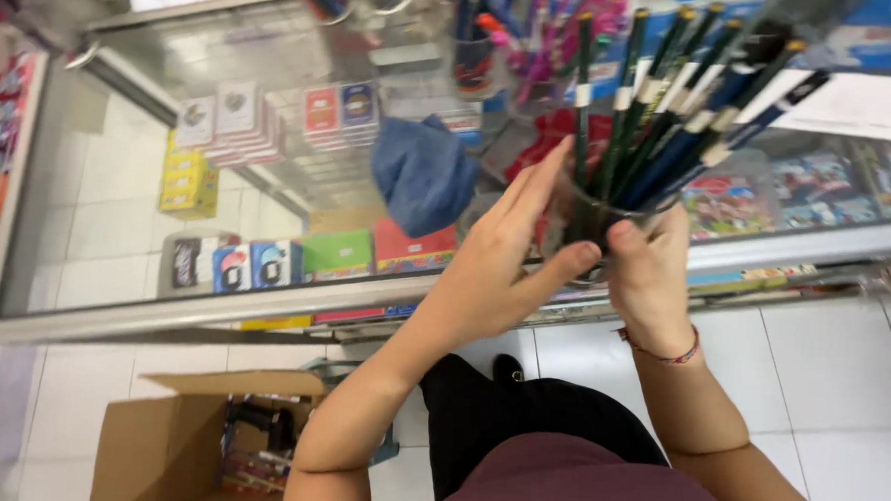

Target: The recorder is seen wiping pens and their containers, and organizing loose pens from a box back into the containers on a store display.

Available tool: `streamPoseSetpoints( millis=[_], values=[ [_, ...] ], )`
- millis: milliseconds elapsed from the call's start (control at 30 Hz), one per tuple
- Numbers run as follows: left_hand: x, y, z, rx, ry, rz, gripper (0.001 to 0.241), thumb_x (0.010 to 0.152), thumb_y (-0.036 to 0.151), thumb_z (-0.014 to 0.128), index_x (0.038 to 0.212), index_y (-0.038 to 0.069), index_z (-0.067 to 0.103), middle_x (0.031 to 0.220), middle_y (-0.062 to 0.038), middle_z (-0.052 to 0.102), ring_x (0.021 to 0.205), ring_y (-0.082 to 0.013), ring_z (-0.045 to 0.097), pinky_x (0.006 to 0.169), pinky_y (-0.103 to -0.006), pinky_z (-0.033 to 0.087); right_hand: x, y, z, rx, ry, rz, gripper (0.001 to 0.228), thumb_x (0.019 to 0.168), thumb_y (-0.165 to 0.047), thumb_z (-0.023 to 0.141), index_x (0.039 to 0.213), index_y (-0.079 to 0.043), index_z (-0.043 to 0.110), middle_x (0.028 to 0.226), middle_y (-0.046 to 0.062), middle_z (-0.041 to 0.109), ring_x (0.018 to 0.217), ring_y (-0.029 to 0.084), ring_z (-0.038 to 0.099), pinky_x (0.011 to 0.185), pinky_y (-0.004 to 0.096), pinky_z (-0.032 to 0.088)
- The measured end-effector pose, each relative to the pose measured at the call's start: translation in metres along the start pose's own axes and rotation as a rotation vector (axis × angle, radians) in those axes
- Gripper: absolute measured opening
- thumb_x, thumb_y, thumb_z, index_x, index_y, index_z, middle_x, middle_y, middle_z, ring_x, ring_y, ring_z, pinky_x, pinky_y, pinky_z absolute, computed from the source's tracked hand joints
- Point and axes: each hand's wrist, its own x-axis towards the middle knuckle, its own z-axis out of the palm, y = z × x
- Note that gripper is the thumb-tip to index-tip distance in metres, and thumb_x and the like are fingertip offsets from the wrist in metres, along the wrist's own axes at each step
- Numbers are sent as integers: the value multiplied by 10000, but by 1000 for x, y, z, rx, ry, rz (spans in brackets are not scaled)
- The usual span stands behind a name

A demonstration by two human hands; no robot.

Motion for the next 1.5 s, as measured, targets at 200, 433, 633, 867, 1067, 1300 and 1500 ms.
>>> streamPoseSetpoints(
  millis=[200, 433, 633, 867, 1067, 1300, 1500],
  values=[
    [-50, -11, -63, 85, 224, 7, 776, 1023, 134, 757, 1598, -8, 256, 1539, -195, 479, 1454, -331, 524, 1226, -370, 409, 31, 13, 56, -113, -496, 230, 743, 981, -272, 762, 1541, -20, 344, 1447, 40, 562, 1362, 178, 518, 1160, 361, 425],
    [-89, -54, -160, 198, 288, -156, 825, 925, 74, 790, 1600, 0, 321, 1500, -161, 458, 1315, -285, 601, 1107, -344, 524, 93, 29, 168, -607, -749, 469, 793, 808, -85, 836, 1497, -42, 445, 1228, 75, 729, 996, 222, 734, 739, 439, 629],
    [-93, -139, -275, 135, 341, -161, 905, 871, 83, 824, 1626, 73, 325, 1454, -145, 513, 1385, -289, 580, 1122, -339, 573, 152, 107, 257, -428, -883, 171, 511, 827, -98, 840, 1295, -8, 655, 1243, 43, 720, 1135, 123, 640, 1049, 333, 508],
    [-87, -287, -441, 688, 594, -249, 992, 722, 161, 963, 1528, 8, 405, 1324, -210, 586, 1198, -352, 627, 1042, -407, 519, 229, 241, 335, -460, -630, -45, 457, 852, -148, 897, 1206, -6, 647, 1210, 58, 726, 1159, 161, 662, 1073, 355, 514],
    [-57, -364, -495, 553, 849, -324, 997, 659, 119, 939, 1472, -88, 401, 1295, -253, 613, 1095, -337, 704, 925, -364, 585, 269, 299, 375, -570, -394, -126, 633, 790, -196, 980, 1236, -10, 573, 1196, 81, 700, 1121, 176, 646, 997, 363, 528],
    [-42, -386, -495, 360, 810, -275, 719, 674, 103, 912, 1305, -8, 585, 1144, -132, 785, 1063, -248, 778, 901, -350, 615, 303, 330, 400, -591, -337, -155, 640, 774, -172, 974, 1265, -45, 582, 1175, 71, 729, 1067, 186, 714, 900, 318, 601],
    [-45, -359, -480, 405, 888, -317, 513, 695, 133, 915, 1154, 60, 696, 1041, -100, 778, 992, -236, 754, 820, -362, 597, 306, 355, 403, -596, -327, -130, 635, 698, -72, 966, 1203, -40, 584, 1171, 77, 696, 1099, 189, 675, 922, 332, 562]
  ],
)
